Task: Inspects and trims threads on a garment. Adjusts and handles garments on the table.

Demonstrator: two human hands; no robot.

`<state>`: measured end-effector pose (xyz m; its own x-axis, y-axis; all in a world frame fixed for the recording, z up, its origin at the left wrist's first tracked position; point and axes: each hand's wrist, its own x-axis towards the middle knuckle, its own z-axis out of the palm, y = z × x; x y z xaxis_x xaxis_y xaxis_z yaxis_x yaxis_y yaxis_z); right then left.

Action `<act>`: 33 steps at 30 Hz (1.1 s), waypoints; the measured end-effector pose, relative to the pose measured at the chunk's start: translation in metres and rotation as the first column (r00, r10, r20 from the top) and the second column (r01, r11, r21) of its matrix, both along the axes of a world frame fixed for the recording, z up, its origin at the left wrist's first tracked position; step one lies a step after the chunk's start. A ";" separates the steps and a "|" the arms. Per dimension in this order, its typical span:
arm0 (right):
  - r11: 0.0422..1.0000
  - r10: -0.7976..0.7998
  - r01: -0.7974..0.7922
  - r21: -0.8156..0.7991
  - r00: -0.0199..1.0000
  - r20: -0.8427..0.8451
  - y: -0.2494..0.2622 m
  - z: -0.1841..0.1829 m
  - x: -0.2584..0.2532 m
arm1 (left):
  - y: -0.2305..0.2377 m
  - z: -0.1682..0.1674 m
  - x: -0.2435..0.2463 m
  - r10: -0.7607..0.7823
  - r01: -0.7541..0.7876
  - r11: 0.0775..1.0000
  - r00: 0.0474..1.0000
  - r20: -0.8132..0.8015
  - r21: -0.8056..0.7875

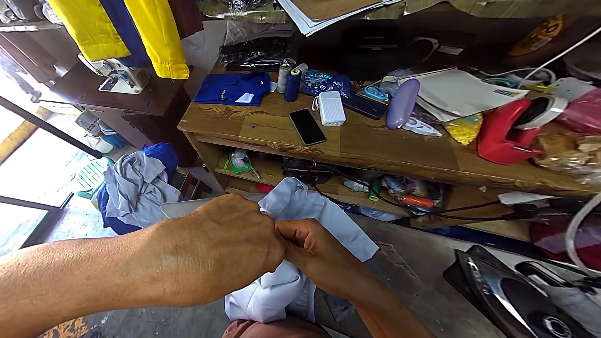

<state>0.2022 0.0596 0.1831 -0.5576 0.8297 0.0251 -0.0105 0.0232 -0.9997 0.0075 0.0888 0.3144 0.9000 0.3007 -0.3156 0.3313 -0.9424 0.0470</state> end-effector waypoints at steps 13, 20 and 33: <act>1.000 -0.003 0.003 -0.013 1.000 -0.021 0.002 -0.001 0.000 | 0.005 0.001 0.005 0.011 -0.012 0.999 1.000 -0.020 -0.034; 0.999 -0.001 -0.001 -0.032 0.999 -0.053 0.002 -0.001 -0.001 | 0.002 -0.002 0.004 -0.014 0.014 1.000 1.000 0.004 0.014; 0.978 -0.115 0.134 0.162 0.986 -0.122 -0.001 -0.011 0.008 | 0.018 -0.084 -0.034 0.573 -0.144 0.722 0.673 0.469 -0.676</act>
